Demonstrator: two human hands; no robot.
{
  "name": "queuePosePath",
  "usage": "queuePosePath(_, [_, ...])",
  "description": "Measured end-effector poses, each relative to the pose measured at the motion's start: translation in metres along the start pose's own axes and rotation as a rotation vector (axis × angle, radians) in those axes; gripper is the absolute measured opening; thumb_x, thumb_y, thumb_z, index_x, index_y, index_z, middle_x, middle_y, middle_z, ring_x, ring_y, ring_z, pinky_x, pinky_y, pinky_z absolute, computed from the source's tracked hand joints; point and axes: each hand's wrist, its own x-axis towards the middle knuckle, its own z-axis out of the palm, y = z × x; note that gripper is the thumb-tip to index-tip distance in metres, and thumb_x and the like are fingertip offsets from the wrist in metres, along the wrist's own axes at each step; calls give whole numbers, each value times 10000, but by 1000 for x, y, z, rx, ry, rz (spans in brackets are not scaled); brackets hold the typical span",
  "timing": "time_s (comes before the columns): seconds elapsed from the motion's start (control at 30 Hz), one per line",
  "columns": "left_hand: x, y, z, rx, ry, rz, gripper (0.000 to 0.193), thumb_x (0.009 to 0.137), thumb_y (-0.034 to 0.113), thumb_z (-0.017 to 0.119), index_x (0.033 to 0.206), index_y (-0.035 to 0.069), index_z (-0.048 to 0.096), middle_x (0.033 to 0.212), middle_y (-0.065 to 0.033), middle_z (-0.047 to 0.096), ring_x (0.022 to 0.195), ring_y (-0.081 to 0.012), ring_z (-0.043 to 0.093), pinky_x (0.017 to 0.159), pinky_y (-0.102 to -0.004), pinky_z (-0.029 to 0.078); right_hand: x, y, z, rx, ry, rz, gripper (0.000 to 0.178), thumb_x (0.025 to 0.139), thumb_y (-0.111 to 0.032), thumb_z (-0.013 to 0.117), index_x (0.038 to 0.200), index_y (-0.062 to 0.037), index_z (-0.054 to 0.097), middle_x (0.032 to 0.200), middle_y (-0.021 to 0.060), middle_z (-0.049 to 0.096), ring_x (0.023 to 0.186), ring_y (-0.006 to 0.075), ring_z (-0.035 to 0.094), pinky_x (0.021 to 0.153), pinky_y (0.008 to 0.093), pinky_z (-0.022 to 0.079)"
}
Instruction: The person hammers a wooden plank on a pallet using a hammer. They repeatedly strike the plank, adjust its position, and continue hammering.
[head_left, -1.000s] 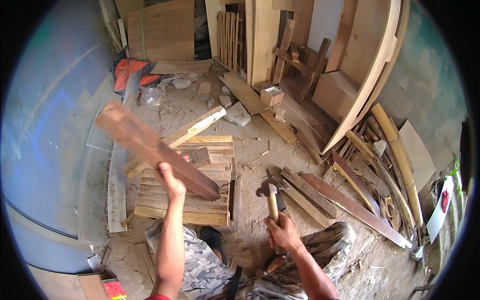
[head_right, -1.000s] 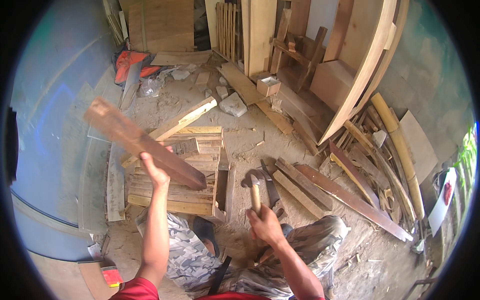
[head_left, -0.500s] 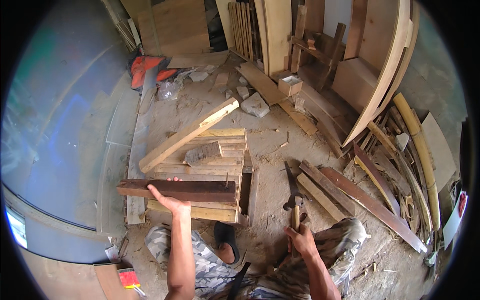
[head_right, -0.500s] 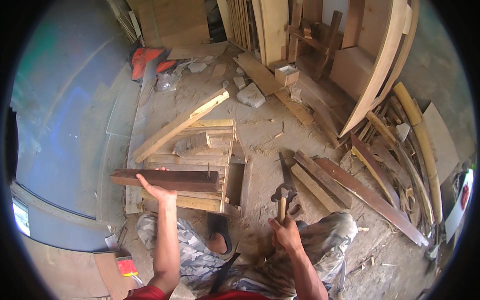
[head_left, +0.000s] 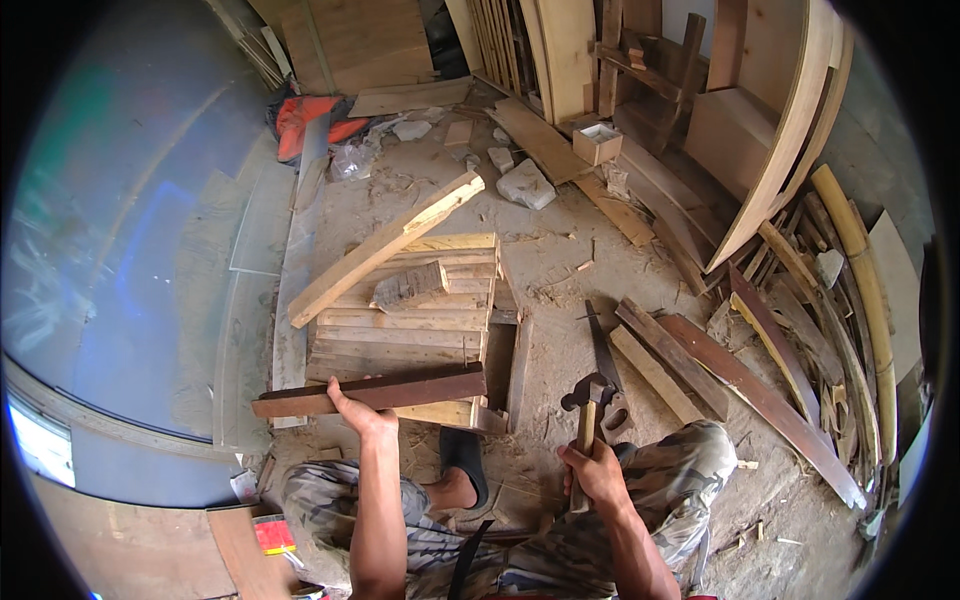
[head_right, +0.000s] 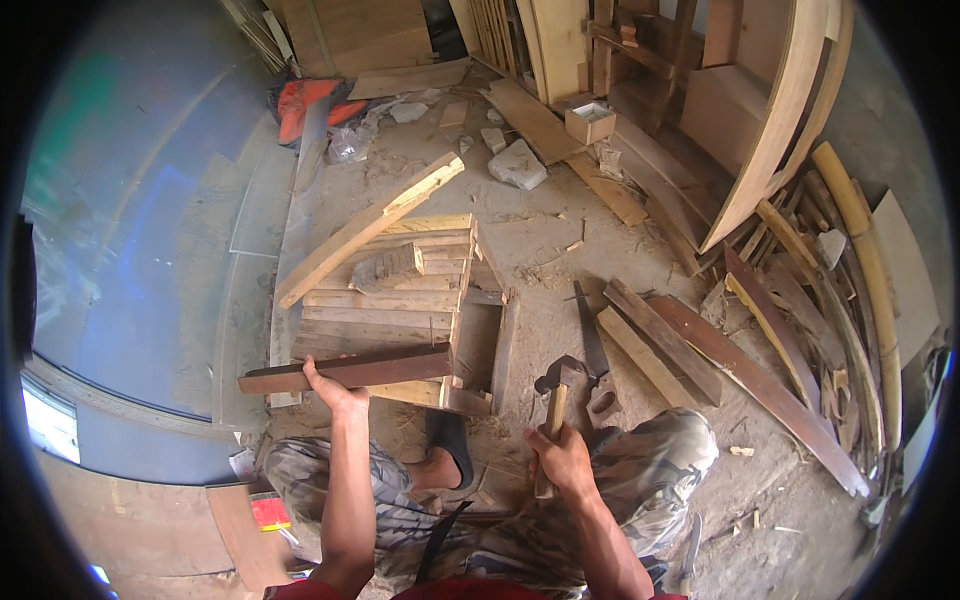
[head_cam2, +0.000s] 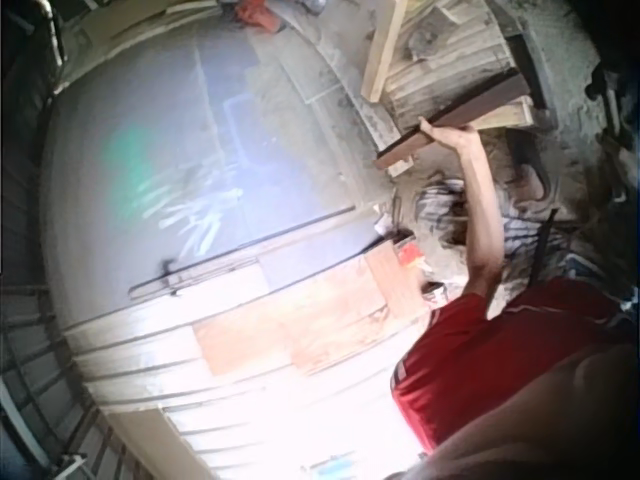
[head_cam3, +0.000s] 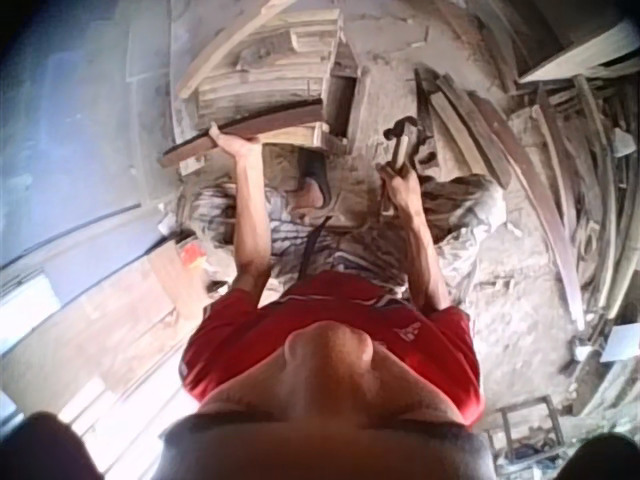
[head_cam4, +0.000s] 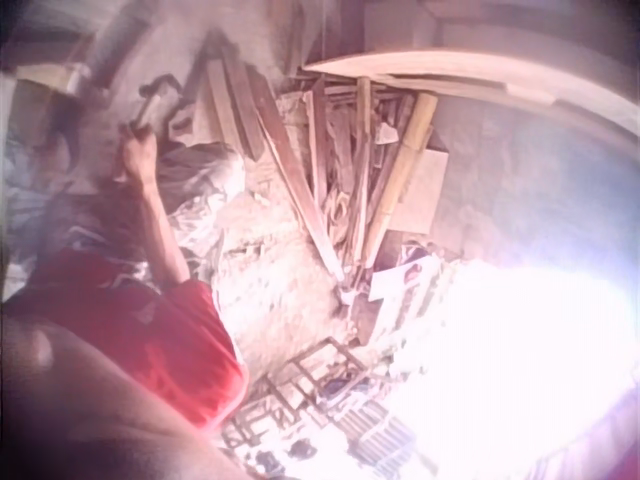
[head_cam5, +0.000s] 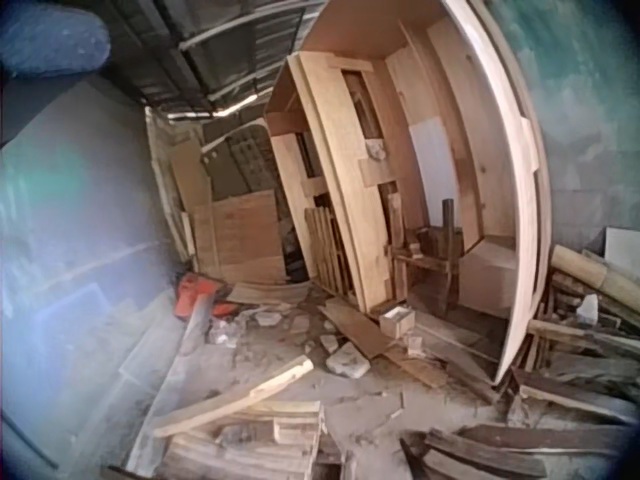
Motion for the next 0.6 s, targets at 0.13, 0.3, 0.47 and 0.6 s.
queuePosePath(0.13, [5, 0, -8, 18, -12, 7, 579, 925, 571, 638, 1301, 135, 571, 1212, -33, 595, 1013, -192, 572, 931, -396, 499, 4, 4, 1, 14, -11, -12, 241, 961, -198, 700, 844, -25, 579, 677, 38, 566, 521, 150, 587, 467, 329, 498])
queuePosePath(0.3, [17, 3, -21, 67, -29, -74, 580, 950, 564, 629, 1314, 113, 586, 1267, -29, 628, 1078, -171, 613, 985, -375, 504, 10, 6, 1, 76, -79, 37, 231, 954, -195, 705, 847, -28, 587, 673, 37, 567, 527, 149, 584, 474, 324, 499])
queuePosePath(0.47, [25, 15, -38, 260, 96, -255, 518, 927, 542, 699, 1211, 115, 624, 1186, -16, 672, 1052, -140, 639, 1000, -378, 500, 10, 6, 2, 99, -72, 67, 228, 952, -190, 707, 845, -29, 586, 669, 41, 569, 524, 152, 586, 478, 330, 503])
queuePosePath(0.6, [-2, 23, -30, 429, 128, -235, 468, 894, 519, 757, 1136, 136, 640, 1004, 23, 685, 943, -113, 654, 990, -376, 503, 10, 8, 2, 119, -55, 66, 227, 954, -188, 705, 850, -26, 583, 664, 45, 572, 521, 156, 588, 478, 334, 501])
